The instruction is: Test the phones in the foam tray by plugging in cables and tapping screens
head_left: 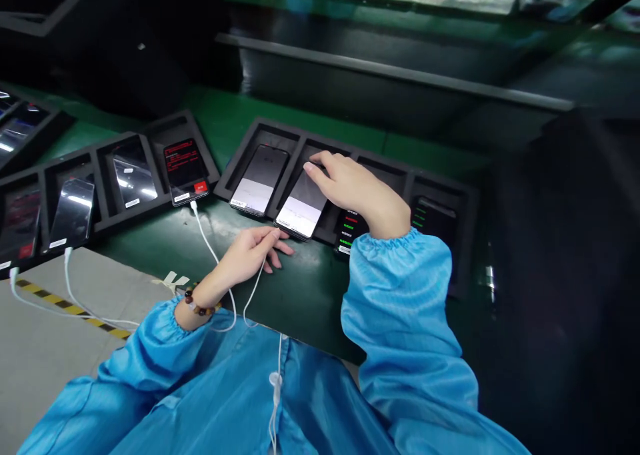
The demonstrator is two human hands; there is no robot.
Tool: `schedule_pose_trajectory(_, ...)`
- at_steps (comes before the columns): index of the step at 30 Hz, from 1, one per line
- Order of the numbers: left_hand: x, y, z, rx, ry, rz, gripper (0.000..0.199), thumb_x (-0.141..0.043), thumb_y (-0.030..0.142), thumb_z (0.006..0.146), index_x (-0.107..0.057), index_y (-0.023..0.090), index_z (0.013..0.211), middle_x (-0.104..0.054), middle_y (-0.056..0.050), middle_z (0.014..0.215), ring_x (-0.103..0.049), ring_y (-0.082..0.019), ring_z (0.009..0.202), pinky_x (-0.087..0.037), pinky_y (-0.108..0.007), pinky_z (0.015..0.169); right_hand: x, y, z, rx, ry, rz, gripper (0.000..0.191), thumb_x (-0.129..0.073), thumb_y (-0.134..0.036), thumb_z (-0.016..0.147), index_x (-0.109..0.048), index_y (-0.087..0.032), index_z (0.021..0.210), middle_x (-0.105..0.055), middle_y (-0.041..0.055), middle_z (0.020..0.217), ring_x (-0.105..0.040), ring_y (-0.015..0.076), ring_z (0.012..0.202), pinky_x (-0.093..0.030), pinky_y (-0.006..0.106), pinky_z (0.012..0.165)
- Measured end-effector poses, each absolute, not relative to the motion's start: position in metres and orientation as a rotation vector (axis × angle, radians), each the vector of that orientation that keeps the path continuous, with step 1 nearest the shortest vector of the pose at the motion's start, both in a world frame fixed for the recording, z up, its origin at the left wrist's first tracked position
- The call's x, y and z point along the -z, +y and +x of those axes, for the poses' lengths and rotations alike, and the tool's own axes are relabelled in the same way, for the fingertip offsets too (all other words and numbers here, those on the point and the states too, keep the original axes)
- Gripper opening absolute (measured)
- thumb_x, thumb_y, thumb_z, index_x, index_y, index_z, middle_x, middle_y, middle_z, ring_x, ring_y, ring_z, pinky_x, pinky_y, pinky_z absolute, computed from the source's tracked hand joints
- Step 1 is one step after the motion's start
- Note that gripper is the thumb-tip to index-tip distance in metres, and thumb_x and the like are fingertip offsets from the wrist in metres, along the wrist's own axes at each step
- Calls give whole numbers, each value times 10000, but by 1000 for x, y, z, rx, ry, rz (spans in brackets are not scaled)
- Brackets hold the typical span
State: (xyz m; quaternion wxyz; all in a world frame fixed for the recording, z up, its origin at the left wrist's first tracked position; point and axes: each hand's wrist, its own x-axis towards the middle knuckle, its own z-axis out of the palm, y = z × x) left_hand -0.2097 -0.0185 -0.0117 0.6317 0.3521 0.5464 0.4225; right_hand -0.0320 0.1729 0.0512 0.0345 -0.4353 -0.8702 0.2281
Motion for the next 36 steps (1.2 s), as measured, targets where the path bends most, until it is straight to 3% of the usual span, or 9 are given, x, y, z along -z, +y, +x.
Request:
schedule_pose_trajectory(7,10,-12,-217,-990,1047,592,596,-952,641,866,-814,82,1019,-846,-195,1031,-785,-189,790,-629,-260,742,-52,165,-35,-587,-2711,-1311,498,-367,-493,1180,-682,-185,1413,-732,211,1269,-662,419,1265,-529,577,1093)
schedule_pose_trajectory(13,10,-11,-214,-982,1090,627,535,-900,594,941,-802,72,1008,-837,-185,968,-788,-203,803,-632,-304,804,-52,162,-37,-574,-2697,-1301,505,-417,-560,1159,-676,-190,1384,-710,215,1231,-661,437,1236,-528,615,1104)
schedule_pose_trajectory(26,13,-17,-208,-961,1163,835,616,-788,709,991,-771,94,1007,-819,-158,873,-769,-212,759,-608,-308,741,-32,179,-34,-661,-2699,-1236,565,-453,-561,1153,-584,-165,1534,-683,219,1514,-645,435,1373,-501,611,1174)
schedule_pose_trajectory(36,14,-21,-200,-944,1250,919,629,-719,729,1011,-735,104,937,-796,-149,797,-731,-187,648,-573,-262,590,-30,180,-35,-699,-2750,-1214,583,-461,-610,1150,-591,-208,1552,-711,213,1472,-676,430,1351,-502,617,1174)
